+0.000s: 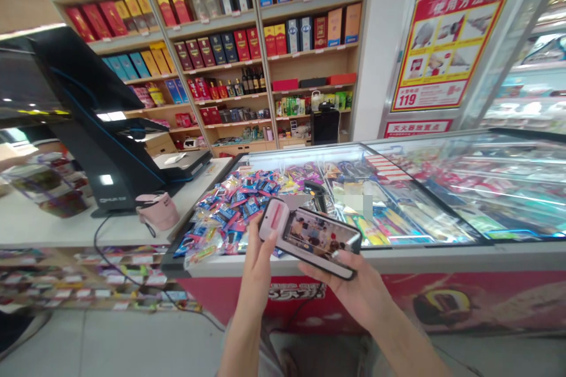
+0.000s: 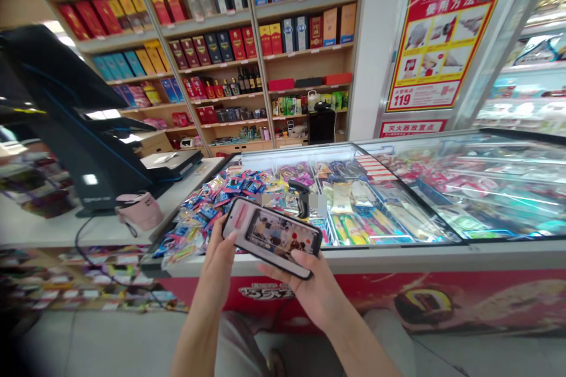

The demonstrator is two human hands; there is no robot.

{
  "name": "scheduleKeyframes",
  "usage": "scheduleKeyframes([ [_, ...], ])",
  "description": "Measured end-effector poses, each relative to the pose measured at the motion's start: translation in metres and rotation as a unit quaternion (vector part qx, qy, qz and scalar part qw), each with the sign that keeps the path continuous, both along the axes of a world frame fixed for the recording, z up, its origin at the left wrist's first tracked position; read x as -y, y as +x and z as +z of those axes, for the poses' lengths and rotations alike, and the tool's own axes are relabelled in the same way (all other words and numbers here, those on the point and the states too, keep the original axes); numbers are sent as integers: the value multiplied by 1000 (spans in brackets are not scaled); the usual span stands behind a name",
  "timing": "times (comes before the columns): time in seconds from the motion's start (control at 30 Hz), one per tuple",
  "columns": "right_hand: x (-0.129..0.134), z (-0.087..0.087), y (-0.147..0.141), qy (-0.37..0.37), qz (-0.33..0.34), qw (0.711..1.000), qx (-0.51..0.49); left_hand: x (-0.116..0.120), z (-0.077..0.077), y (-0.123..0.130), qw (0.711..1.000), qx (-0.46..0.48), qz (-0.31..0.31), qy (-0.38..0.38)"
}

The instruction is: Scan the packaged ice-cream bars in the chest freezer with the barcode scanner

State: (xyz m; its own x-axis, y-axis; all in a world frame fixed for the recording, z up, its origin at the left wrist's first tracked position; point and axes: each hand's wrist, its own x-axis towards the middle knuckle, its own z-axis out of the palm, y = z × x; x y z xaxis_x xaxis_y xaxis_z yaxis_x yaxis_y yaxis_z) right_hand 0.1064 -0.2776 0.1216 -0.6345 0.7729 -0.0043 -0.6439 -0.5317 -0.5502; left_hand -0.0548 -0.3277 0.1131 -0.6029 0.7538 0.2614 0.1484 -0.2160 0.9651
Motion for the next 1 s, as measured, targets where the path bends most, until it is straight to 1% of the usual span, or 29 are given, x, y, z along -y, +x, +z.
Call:
scheduleKeyframes([
  [0.1, 8, -11, 19, -57, 18, 998, -25, -12, -2, 18, 997, 70, -37, 0],
  [0.17, 12, -23, 38, -87, 21, 996, -13, -20, -9, 34, 991, 109, -70, -22],
  [0.27, 21, -52, 77, -116, 3, 993, 31, -32, -28, 66, 980, 127, -128, -79],
  [0.33, 33, -74, 105, -129, -16, 990, 49, -37, -41, 90, 967, 124, -188, -119],
  [0.43, 58, -101, 139, -161, -21, 985, 65, -39, -57, 126, 933, 100, -306, -157],
  [0.5, 74, -112, 154, -184, -37, 978, 90, -39, -65, 146, 908, 98, -368, -177],
  [0.57, 84, -118, 162, -195, -71, 970, 128, -38, -72, 161, 880, 139, -403, -207],
  [0.63, 85, -119, 168, -198, -118, 956, 183, -38, -79, 169, 851, 203, -426, -230],
  [0.7, 78, -117, 176, -200, -168, 934, 244, -37, -85, 169, 837, 245, -432, -230],
  [0.73, 72, -115, 181, -198, -194, 923, 266, -35, -88, 165, 839, 250, -428, -224],
  [0.8, 57, -110, 191, -183, -239, 909, 287, -27, -95, 150, 851, 241, -415, -213],
  [0.83, 49, -108, 195, -172, -256, 906, 289, -22, -99, 139, 855, 233, -412, -211],
  [0.9, 34, -102, 199, -150, -277, 904, 288, -8, -110, 112, 853, 217, -422, -218],
  [1.0, 13, -92, 189, -108, -271, 917, 273, 15, -130, 70, 862, 200, -401, -236],
])
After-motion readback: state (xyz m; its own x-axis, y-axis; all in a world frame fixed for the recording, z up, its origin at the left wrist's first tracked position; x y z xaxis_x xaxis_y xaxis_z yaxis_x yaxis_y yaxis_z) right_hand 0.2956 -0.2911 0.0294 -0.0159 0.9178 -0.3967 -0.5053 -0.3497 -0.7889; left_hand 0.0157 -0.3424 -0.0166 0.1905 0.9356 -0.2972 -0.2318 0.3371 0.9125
